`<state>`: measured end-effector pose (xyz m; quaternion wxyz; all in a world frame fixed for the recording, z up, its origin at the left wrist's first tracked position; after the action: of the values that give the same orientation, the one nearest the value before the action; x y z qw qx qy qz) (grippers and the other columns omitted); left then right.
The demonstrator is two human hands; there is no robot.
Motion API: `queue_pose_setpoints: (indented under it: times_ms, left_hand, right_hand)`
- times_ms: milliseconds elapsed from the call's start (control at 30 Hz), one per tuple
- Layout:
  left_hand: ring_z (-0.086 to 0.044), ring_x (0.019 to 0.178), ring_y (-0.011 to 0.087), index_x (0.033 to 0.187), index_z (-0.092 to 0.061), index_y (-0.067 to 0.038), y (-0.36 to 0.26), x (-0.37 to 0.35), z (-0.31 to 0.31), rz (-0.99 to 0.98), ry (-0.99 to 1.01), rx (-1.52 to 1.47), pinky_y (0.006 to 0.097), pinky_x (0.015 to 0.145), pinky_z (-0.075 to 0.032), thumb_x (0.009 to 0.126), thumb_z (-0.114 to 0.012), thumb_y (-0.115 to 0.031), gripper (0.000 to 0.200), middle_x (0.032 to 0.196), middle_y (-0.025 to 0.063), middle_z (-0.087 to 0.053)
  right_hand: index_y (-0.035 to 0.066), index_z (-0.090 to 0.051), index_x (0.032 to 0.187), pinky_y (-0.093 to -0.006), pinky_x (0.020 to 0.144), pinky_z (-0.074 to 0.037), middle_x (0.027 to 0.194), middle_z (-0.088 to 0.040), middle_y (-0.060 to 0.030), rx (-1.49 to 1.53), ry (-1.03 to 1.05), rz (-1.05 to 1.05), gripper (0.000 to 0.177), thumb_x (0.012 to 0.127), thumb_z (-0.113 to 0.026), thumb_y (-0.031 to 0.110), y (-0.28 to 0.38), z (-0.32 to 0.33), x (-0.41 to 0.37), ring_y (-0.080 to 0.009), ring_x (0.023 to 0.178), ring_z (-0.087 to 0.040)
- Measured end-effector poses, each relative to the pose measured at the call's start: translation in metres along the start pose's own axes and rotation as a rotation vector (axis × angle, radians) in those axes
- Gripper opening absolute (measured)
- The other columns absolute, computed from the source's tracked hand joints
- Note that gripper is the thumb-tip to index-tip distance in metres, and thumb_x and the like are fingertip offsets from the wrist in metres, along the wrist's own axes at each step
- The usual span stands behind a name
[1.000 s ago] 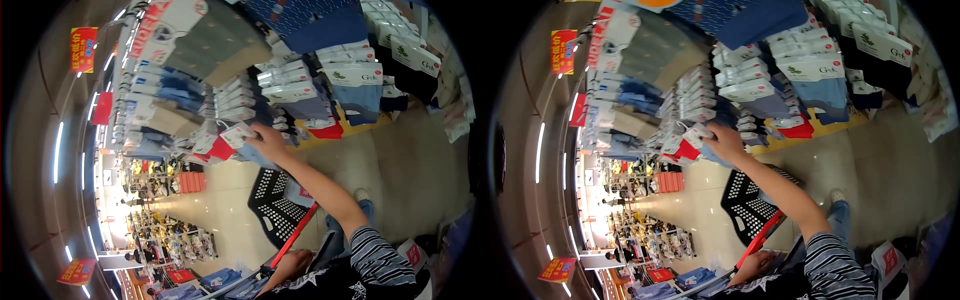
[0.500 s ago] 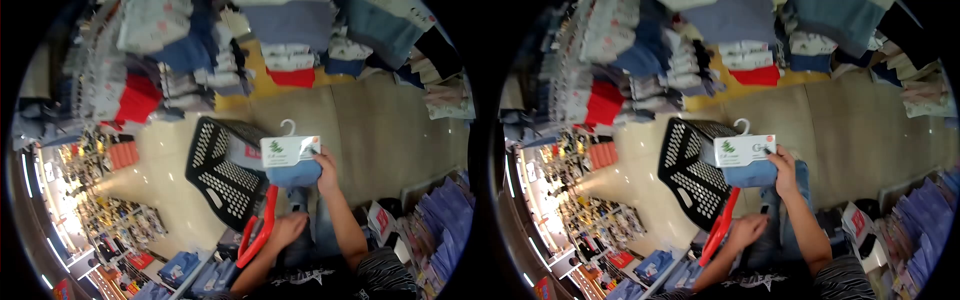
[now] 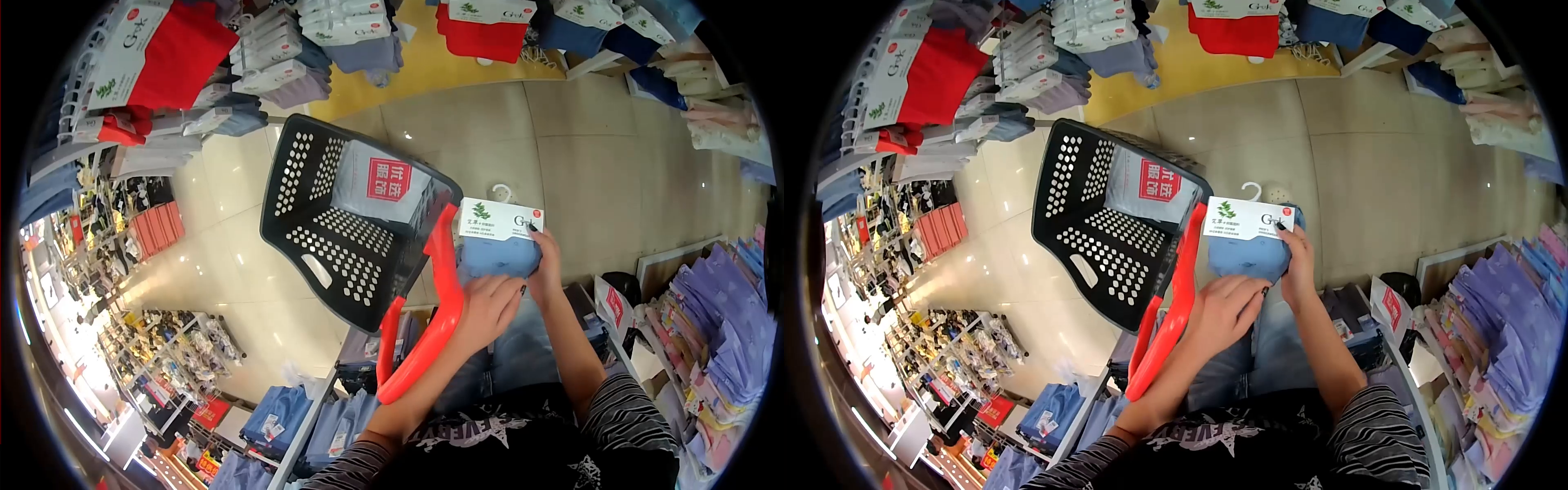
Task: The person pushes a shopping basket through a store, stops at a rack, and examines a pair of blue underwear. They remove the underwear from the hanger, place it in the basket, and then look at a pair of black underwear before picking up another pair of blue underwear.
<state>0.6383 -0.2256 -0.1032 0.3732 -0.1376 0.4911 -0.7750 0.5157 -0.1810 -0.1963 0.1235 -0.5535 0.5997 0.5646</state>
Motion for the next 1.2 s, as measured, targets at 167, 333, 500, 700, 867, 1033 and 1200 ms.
queue_pose_setpoints:
  times_ms: [167,333,500,700,867,1033,1200]
  left_hand:
    - [-0.056,0.073,0.0262,0.089,-0.057,-0.005,0.018,-0.003,0.018,-0.105,-0.091,0.074,0.0348,0.064,-0.044,0.076,-0.055,-0.006,0.014,0.082,0.0097,-0.059]
    - [-0.056,0.069,0.0265,0.086,-0.057,-0.003,0.025,-0.003,0.023,-0.090,-0.073,0.137,0.0341,0.062,-0.044,0.075,-0.055,-0.005,0.012,0.076,0.0097,-0.058]
    - [-0.052,0.059,0.0273,0.079,-0.055,0.000,0.031,-0.001,0.027,-0.008,-0.250,0.075,0.0342,0.055,-0.041,0.077,-0.053,-0.006,0.007,0.064,0.0127,-0.053]
    - [-0.049,0.057,0.0323,0.070,-0.048,0.002,0.040,0.014,0.020,0.214,-0.272,0.031,0.0379,0.053,-0.038,0.081,-0.048,-0.010,0.017,0.061,0.0175,-0.048]
    - [-0.051,0.061,0.0332,0.077,-0.052,-0.001,0.036,0.033,0.009,0.257,-0.268,0.072,0.0395,0.054,-0.040,0.080,-0.050,-0.012,0.011,0.065,0.0160,-0.051]
    - [-0.054,0.060,0.0275,0.081,-0.053,-0.002,0.024,0.054,0.003,0.226,-0.288,0.091,0.0352,0.054,-0.042,0.080,-0.051,-0.012,0.010,0.068,0.0128,-0.054]
    - [-0.055,0.060,0.0235,0.086,-0.054,-0.003,0.022,0.068,-0.004,0.163,-0.292,0.081,0.0324,0.054,-0.043,0.079,-0.053,-0.011,0.011,0.073,0.0107,-0.056]
  right_hand:
    - [0.001,-0.056,0.098,-0.0240,0.076,-0.040,0.092,-0.058,-0.0052,-0.012,-0.044,0.019,0.025,0.077,-0.052,0.014,-0.013,0.009,-0.007,-0.0124,0.086,-0.052]
    - [0.000,-0.051,0.106,-0.0249,0.079,-0.039,0.099,-0.056,-0.0073,0.037,0.063,0.039,0.033,0.077,-0.049,0.015,-0.009,0.006,-0.005,-0.0144,0.091,-0.052]
    - [0.001,-0.048,0.108,-0.0276,0.082,-0.039,0.101,-0.055,-0.0080,0.006,0.150,0.048,0.037,0.075,-0.047,0.017,0.000,0.007,0.004,-0.0167,0.094,-0.052]
    - [0.000,-0.047,0.108,-0.0284,0.084,-0.039,0.102,-0.055,-0.0091,0.021,0.210,0.009,0.038,0.073,-0.046,0.015,0.016,0.021,0.014,-0.0180,0.095,-0.052]
    - [-0.001,-0.047,0.108,-0.0275,0.083,-0.039,0.101,-0.055,-0.0098,0.066,0.180,0.014,0.038,0.072,-0.046,0.013,0.032,0.031,0.021,-0.0177,0.093,-0.052]
    - [0.000,-0.047,0.108,-0.0281,0.085,-0.038,0.101,-0.055,-0.0098,0.137,0.193,0.004,0.040,0.071,-0.046,0.014,0.049,0.033,0.032,-0.0183,0.095,-0.052]
    - [-0.001,-0.045,0.109,-0.0281,0.086,-0.037,0.102,-0.054,-0.0100,0.178,0.230,0.004,0.041,0.070,-0.045,0.014,0.060,0.041,0.042,-0.0186,0.095,-0.051]
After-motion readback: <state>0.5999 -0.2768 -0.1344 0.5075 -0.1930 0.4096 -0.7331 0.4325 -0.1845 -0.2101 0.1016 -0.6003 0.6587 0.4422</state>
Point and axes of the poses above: each hand's wrist, its own x-axis towards the middle knuckle, its own z-axis out of the back of the hand, y = z × x, the point moved 3 cm from there along x, towards the middle knuckle
